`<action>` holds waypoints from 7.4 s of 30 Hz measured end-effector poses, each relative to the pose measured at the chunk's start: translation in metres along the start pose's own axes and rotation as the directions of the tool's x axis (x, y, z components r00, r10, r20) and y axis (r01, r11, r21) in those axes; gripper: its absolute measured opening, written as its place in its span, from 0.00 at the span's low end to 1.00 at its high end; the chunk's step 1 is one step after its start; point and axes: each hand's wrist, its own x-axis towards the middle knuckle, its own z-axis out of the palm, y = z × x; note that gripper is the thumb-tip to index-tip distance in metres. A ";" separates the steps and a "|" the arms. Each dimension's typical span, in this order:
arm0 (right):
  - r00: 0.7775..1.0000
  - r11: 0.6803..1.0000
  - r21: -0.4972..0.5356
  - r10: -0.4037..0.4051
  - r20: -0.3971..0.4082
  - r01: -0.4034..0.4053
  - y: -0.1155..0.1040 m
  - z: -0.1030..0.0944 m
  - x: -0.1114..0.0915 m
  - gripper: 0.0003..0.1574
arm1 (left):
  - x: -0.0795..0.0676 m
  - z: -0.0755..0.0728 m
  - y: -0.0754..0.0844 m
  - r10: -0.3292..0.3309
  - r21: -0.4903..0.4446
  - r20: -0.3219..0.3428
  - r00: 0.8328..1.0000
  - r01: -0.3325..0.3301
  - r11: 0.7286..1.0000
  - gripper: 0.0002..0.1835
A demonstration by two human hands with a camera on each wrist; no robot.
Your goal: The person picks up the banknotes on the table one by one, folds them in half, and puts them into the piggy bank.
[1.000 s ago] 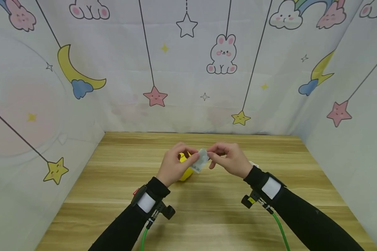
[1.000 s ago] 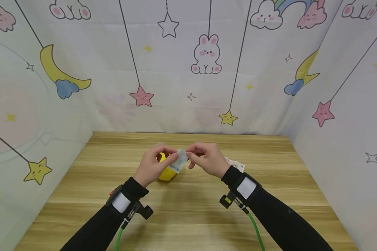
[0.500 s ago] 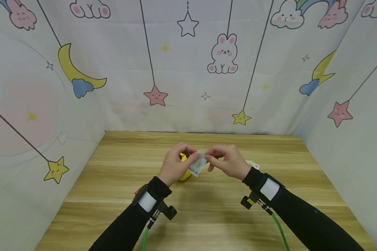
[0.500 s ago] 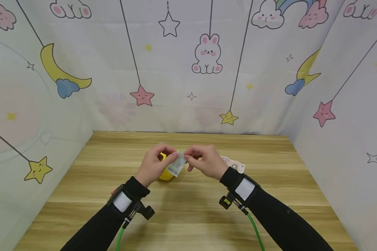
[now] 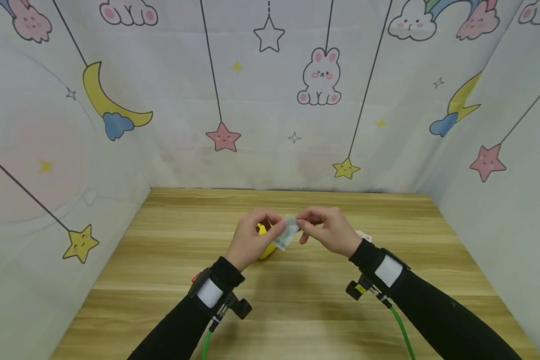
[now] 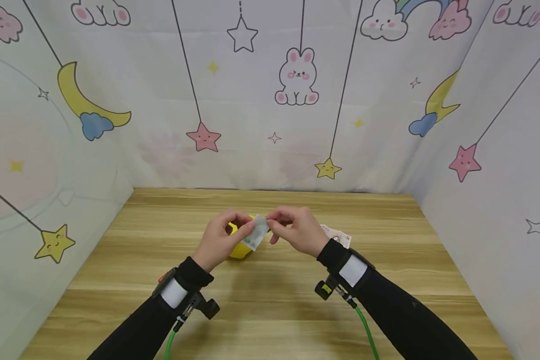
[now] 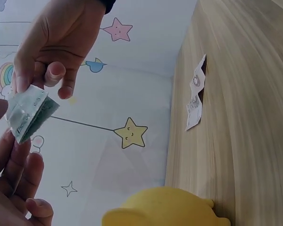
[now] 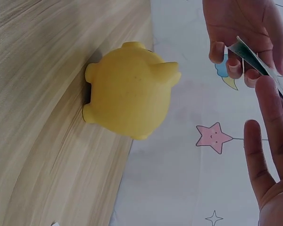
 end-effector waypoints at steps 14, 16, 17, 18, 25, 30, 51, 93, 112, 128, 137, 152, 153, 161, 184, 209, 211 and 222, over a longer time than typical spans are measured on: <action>0.999 0.999 0.023 0.023 -0.029 -0.022 0.000 -0.006 -0.002 0.07 | -0.007 0.000 -0.005 -0.016 -0.002 0.042 0.999 0.016 1.000 0.03; 0.999 1.000 0.020 0.023 -0.038 -0.022 0.001 -0.007 -0.003 0.08 | -0.008 0.000 -0.005 -0.014 0.010 0.047 0.999 0.013 1.000 0.04; 0.999 1.000 0.020 0.020 -0.039 -0.020 0.001 -0.007 -0.003 0.08 | -0.008 0.000 -0.005 -0.011 0.015 0.049 0.999 0.010 1.000 0.04; 0.999 1.000 0.020 0.018 -0.038 -0.018 0.001 -0.007 -0.003 0.08 | -0.008 0.000 -0.005 -0.007 0.017 0.049 0.999 0.006 1.000 0.04; 0.999 0.999 0.041 0.026 -0.037 -0.025 0.001 -0.010 -0.003 0.07 | -0.011 0.002 -0.006 -0.015 0.026 0.049 0.999 0.014 1.000 0.04; 0.998 0.998 0.051 0.041 -0.048 -0.038 0.000 -0.012 -0.003 0.07 | -0.014 0.001 -0.008 -0.013 0.030 0.037 0.999 0.011 0.999 0.05; 0.996 0.994 0.080 0.076 -0.049 -0.072 0.006 -0.014 -0.005 0.06 | -0.015 0.001 -0.009 0.030 0.019 0.008 1.000 -0.030 0.999 0.03; 0.993 0.989 0.112 0.108 -0.054 -0.101 0.010 -0.010 -0.005 0.06 | -0.020 0.010 -0.009 0.192 0.264 -0.070 0.979 -0.168 0.950 0.04; 0.995 0.992 0.091 0.094 -0.039 -0.090 0.004 -0.009 -0.006 0.06 | -0.015 0.009 -0.011 -0.339 -0.425 0.210 0.917 0.398 0.813 0.12; 0.996 0.993 0.089 0.083 -0.044 -0.079 0.004 -0.007 -0.006 0.06 | -0.015 0.012 -0.014 -0.392 -0.425 0.301 0.869 0.490 0.761 0.14; 0.994 0.993 0.086 0.090 -0.057 -0.085 0.004 -0.007 -0.006 0.06 | -0.014 0.009 -0.009 -0.392 -0.416 0.344 0.853 0.513 0.751 0.12; 0.994 0.992 0.101 0.084 -0.066 -0.077 0.003 -0.005 -0.006 0.06 | -0.015 0.006 0.011 -0.347 -0.476 0.378 0.859 0.501 0.722 0.14; 0.994 0.992 0.103 0.084 -0.065 -0.077 0.003 -0.005 -0.006 0.06 | -0.015 0.006 0.011 -0.347 -0.479 0.378 0.858 0.502 0.720 0.14; 0.994 0.990 0.117 0.090 -0.062 -0.082 0.006 -0.006 -0.005 0.07 | -0.015 0.009 0.003 -0.368 -0.518 0.384 0.847 0.527 0.673 0.15; 0.991 0.989 0.101 0.113 -0.077 -0.105 0.005 -0.004 -0.001 0.05 | -0.017 0.012 -0.015 -0.182 -0.206 0.028 0.983 0.184 0.961 0.06; 0.984 0.964 0.211 0.175 -0.033 -0.165 0.014 -0.005 -0.003 0.07 | -0.014 0.015 -0.012 0.065 0.012 -0.194 0.979 -0.064 0.998 0.05; 0.985 0.962 0.224 0.167 -0.032 -0.156 0.015 -0.004 -0.003 0.07 | -0.014 0.016 -0.013 0.073 0.019 -0.202 0.977 -0.070 0.997 0.05; 0.989 0.972 0.196 0.141 -0.053 -0.128 0.014 -0.001 -0.002 0.05 | -0.013 0.018 -0.011 0.155 0.149 -0.249 0.956 -0.120 0.982 0.05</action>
